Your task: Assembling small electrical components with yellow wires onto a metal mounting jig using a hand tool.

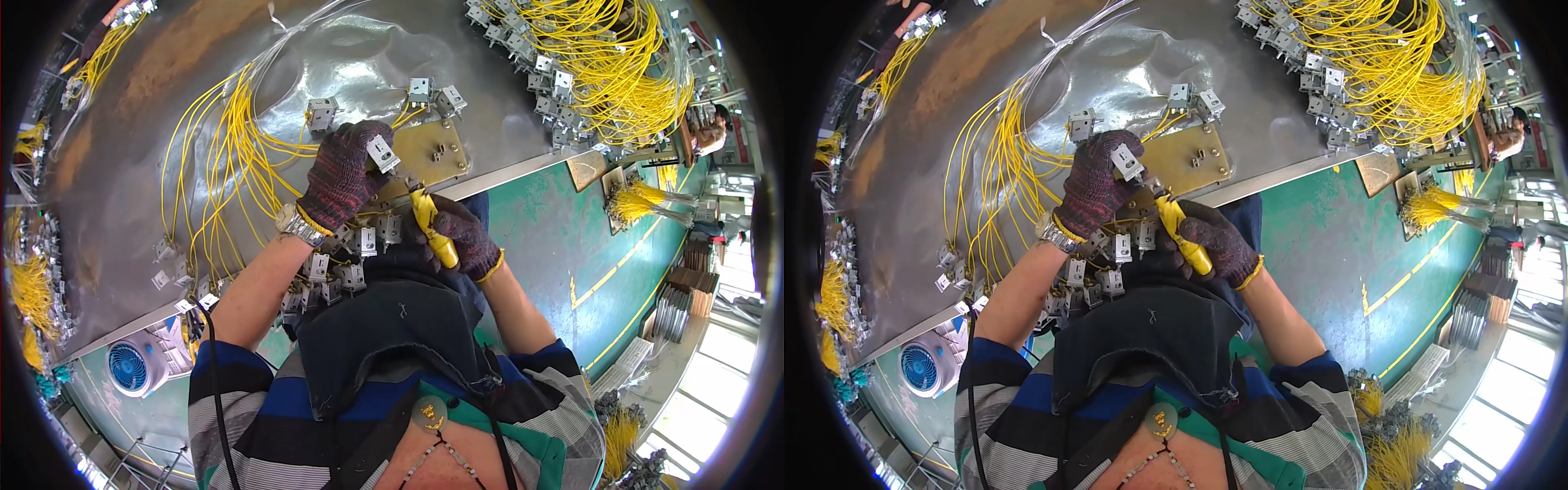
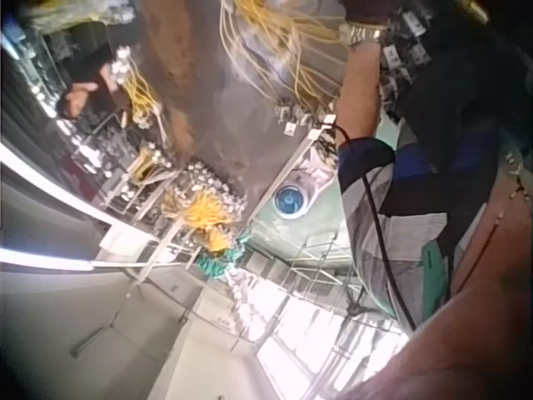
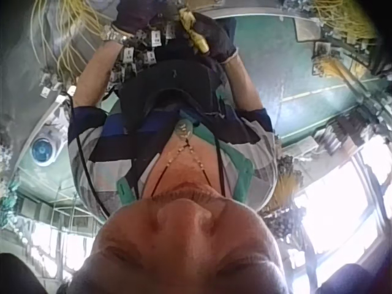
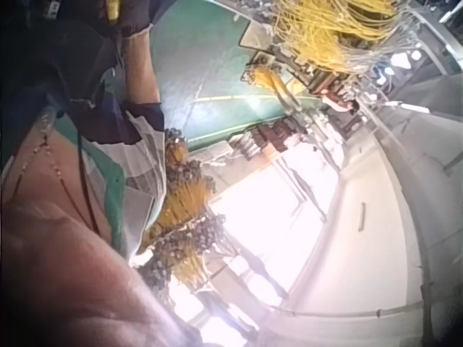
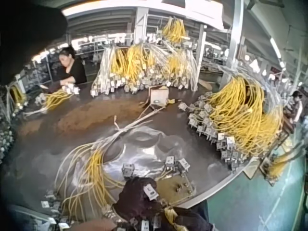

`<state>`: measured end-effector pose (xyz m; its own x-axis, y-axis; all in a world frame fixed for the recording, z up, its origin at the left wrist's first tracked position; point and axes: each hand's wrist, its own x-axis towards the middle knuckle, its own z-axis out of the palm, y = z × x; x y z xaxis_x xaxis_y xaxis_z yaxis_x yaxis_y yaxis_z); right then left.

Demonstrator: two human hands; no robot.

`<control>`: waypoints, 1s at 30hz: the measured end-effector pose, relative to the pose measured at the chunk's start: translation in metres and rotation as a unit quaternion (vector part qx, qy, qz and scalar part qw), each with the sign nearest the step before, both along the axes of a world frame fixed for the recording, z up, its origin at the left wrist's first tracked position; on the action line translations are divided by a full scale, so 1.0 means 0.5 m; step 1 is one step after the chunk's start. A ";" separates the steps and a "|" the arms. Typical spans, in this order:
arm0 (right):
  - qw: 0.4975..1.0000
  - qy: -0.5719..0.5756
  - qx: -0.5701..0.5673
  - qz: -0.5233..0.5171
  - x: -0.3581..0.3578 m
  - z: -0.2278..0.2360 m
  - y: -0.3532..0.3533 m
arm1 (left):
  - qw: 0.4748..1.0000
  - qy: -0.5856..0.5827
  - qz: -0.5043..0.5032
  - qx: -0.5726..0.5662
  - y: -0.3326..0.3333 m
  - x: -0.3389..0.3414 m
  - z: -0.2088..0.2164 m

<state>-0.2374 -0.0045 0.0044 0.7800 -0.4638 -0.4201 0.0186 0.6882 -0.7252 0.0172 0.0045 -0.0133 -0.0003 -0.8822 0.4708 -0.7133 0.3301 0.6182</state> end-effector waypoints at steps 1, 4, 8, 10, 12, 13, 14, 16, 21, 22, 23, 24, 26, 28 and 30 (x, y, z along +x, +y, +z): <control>0.999 0.023 -0.045 0.019 0.004 0.024 -0.008 | 1.000 0.000 0.000 0.010 0.002 0.000 0.004; 0.927 0.182 -0.329 0.019 0.022 0.071 -0.014 | 0.999 -0.029 0.022 0.040 0.007 -0.006 0.030; 0.848 0.262 -0.461 -0.002 0.038 0.060 -0.005 | 0.994 -0.080 0.052 0.058 0.004 -0.018 0.057; 0.806 0.281 -0.521 -0.013 0.040 0.042 -0.010 | 0.986 -0.107 0.064 0.109 0.000 -0.020 0.058; 0.729 0.313 -0.608 -0.020 0.039 0.031 -0.021 | 0.979 -0.112 0.065 0.160 0.001 -0.021 0.057; 0.698 0.324 -0.638 -0.016 0.037 0.028 -0.024 | 0.975 -0.104 0.061 0.184 0.003 -0.020 0.057; 0.665 0.336 -0.667 -0.012 0.032 0.027 -0.027 | 0.972 -0.096 0.057 0.206 0.003 -0.019 0.059; 0.606 0.343 -0.717 -0.007 0.028 0.027 -0.036 | 0.964 -0.090 0.058 0.243 0.004 -0.017 0.068; 0.614 0.258 -0.745 -0.026 0.025 0.013 -0.048 | 0.947 -0.072 0.047 0.309 0.008 -0.013 0.099; 0.657 0.262 -0.705 -0.056 0.032 0.012 -0.045 | 0.953 -0.065 0.035 0.292 0.012 -0.012 0.096; 0.697 0.265 -0.661 -0.085 0.048 0.018 -0.036 | 0.959 -0.059 0.022 0.276 0.018 -0.010 0.094; 0.734 0.267 -0.614 -0.115 0.061 0.025 -0.031 | 0.962 -0.028 0.019 0.270 0.028 -0.010 0.096; 0.716 0.252 -0.643 -0.106 0.087 0.036 -0.060 | 0.971 -0.038 -0.026 0.233 0.053 0.002 0.072; 0.687 0.234 -0.680 -0.107 0.115 0.032 -0.102 | 0.982 -0.028 -0.043 0.182 0.074 0.003 0.069; 0.673 0.211 -0.702 -0.102 0.168 0.048 -0.136 | 0.946 0.018 -0.043 0.322 0.080 0.004 0.107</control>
<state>-0.1534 -0.0724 0.0285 0.5889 -0.7138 0.3790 -0.4016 -0.6654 -0.6293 0.0193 0.0444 0.0401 -0.0799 -0.9833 -0.1633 -0.6753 -0.0671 0.7345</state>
